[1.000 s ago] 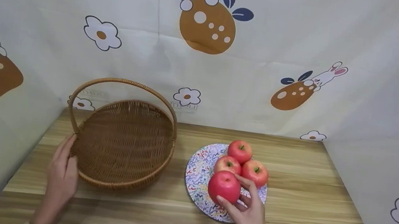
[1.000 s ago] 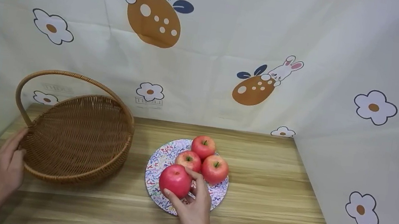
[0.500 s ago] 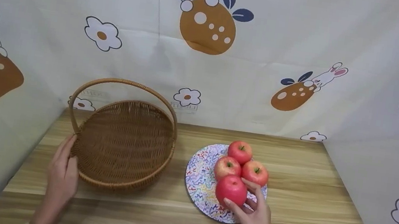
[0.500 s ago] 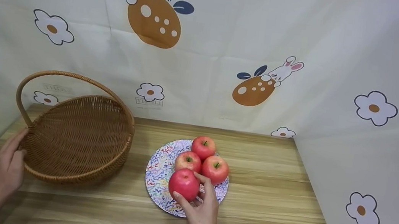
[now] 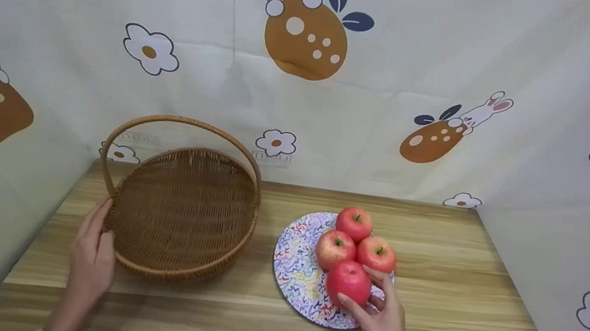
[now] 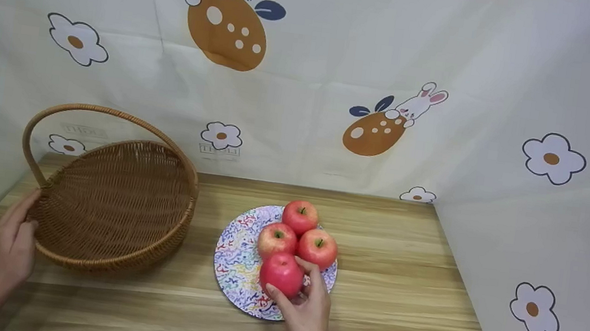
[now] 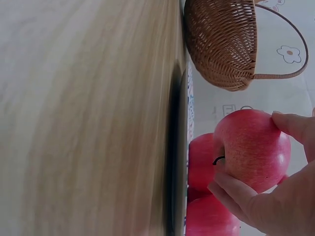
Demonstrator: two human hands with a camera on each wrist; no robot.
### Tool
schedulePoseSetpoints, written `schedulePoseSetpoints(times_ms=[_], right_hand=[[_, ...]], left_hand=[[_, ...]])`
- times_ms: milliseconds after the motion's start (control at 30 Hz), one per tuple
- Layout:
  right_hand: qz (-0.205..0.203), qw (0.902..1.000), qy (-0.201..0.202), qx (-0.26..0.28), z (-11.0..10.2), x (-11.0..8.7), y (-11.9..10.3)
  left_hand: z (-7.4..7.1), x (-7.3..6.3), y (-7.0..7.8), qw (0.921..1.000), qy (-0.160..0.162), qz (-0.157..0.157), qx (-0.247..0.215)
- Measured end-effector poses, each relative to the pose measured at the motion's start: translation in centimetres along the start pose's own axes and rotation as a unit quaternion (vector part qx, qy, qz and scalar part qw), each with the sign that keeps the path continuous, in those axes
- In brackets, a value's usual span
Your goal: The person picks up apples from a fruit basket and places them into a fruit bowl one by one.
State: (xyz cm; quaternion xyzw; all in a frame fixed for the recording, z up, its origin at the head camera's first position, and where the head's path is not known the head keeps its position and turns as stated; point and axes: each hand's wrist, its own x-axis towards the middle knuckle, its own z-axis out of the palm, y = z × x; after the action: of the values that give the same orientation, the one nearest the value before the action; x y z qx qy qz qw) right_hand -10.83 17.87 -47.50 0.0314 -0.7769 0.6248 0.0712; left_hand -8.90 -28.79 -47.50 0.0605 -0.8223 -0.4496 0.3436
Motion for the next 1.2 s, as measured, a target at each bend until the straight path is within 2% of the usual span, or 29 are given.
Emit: schedulePoseSetpoints(times_ms=[200,633,867,1200], right_hand=[[-0.010,0.9998,0.001,-0.016,-0.3,0.2,0.7],[-0.014,0.9996,-0.009,-0.023,-0.7,0.5,1.3],[-0.039,0.9986,0.000,-0.037,-1.1,0.6,1.7],[-0.066,0.9958,-0.010,-0.063,-1.6,0.8,2.1]], left_hand=[[0.1,0.0,0.0,1.0000,0.005,0.004,0.000],[-0.1,0.0,0.1,0.9997,-0.014,-0.018,-0.004],[0.0,0.0,0.0,0.9999,-0.007,-0.007,-0.005],[0.0,0.0,0.1,0.9999,-0.010,-0.012,-0.002]])
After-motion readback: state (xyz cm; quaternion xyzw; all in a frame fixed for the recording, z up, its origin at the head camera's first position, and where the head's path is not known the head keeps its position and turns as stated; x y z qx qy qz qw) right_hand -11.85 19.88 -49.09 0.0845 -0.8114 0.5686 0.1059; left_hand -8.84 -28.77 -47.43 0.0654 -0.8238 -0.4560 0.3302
